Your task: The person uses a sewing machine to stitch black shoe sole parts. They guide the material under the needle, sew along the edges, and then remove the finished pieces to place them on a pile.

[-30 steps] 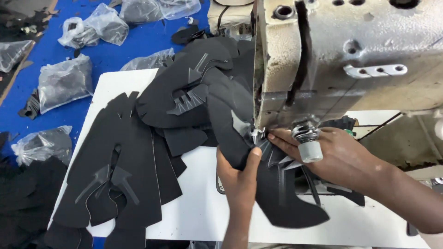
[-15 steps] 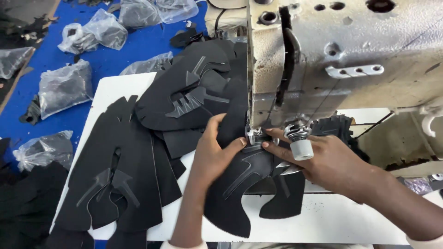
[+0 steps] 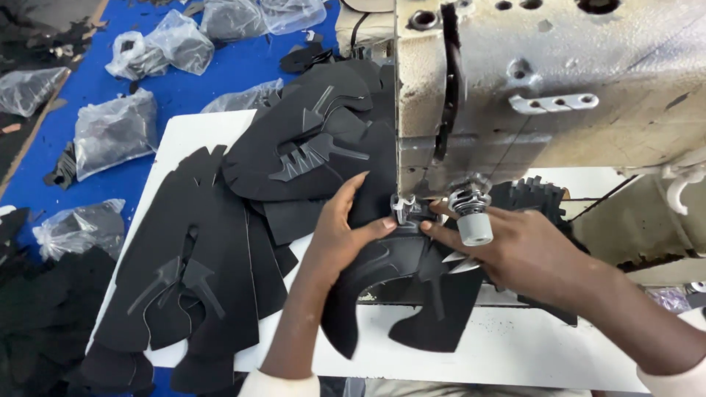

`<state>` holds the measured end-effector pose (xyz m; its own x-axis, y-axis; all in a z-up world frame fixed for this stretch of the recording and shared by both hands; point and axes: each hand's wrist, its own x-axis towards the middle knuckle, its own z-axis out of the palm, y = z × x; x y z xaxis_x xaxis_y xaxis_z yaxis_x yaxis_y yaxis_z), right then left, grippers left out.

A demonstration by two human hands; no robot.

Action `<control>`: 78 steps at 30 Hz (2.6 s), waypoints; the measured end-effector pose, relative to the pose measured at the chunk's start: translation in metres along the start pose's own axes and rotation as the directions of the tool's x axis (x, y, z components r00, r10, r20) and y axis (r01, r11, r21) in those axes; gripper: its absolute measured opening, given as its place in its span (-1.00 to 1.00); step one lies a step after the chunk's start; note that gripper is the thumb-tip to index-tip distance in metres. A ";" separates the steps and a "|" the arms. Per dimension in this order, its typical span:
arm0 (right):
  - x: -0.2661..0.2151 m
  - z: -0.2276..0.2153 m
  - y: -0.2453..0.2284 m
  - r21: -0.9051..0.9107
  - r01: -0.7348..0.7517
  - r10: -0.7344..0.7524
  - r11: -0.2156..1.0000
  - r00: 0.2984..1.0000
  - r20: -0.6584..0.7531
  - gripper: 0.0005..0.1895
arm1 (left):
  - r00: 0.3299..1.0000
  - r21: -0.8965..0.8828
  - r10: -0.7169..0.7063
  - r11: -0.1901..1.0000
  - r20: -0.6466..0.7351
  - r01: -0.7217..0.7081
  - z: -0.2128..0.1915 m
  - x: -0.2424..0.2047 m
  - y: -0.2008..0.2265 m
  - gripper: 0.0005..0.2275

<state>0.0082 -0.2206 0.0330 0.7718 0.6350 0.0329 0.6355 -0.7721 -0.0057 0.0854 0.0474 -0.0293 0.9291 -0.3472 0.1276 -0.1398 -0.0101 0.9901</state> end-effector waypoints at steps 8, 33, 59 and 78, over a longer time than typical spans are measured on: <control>0.010 -0.010 -0.029 0.014 -0.061 0.062 0.998 0.994 -0.095 0.05 | 0.956 0.164 0.003 0.985 0.293 -0.053 -0.020 0.040 0.018 -0.28; 0.017 0.013 -0.097 0.024 -0.350 0.345 0.937 0.908 -0.236 -0.11 | 0.708 0.547 -0.317 0.829 0.631 -0.116 -0.017 0.161 -0.012 -0.69; -0.007 0.023 -0.042 -0.098 -0.225 0.205 0.969 0.962 -0.182 -0.04 | 0.990 -0.246 -0.119 0.960 0.081 0.136 0.000 0.021 0.000 -0.49; 0.010 0.011 -0.042 -0.008 -0.358 0.357 0.934 0.934 -0.027 0.05 | 0.979 -0.153 -0.174 0.976 -0.110 0.157 0.000 0.016 -0.033 -0.10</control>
<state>-0.0108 -0.1814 0.0228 0.9470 0.3163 0.0552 0.3173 -0.9483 -0.0096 0.1053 0.0423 -0.0600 0.9711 -0.2351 -0.0414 0.0615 0.0791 0.9950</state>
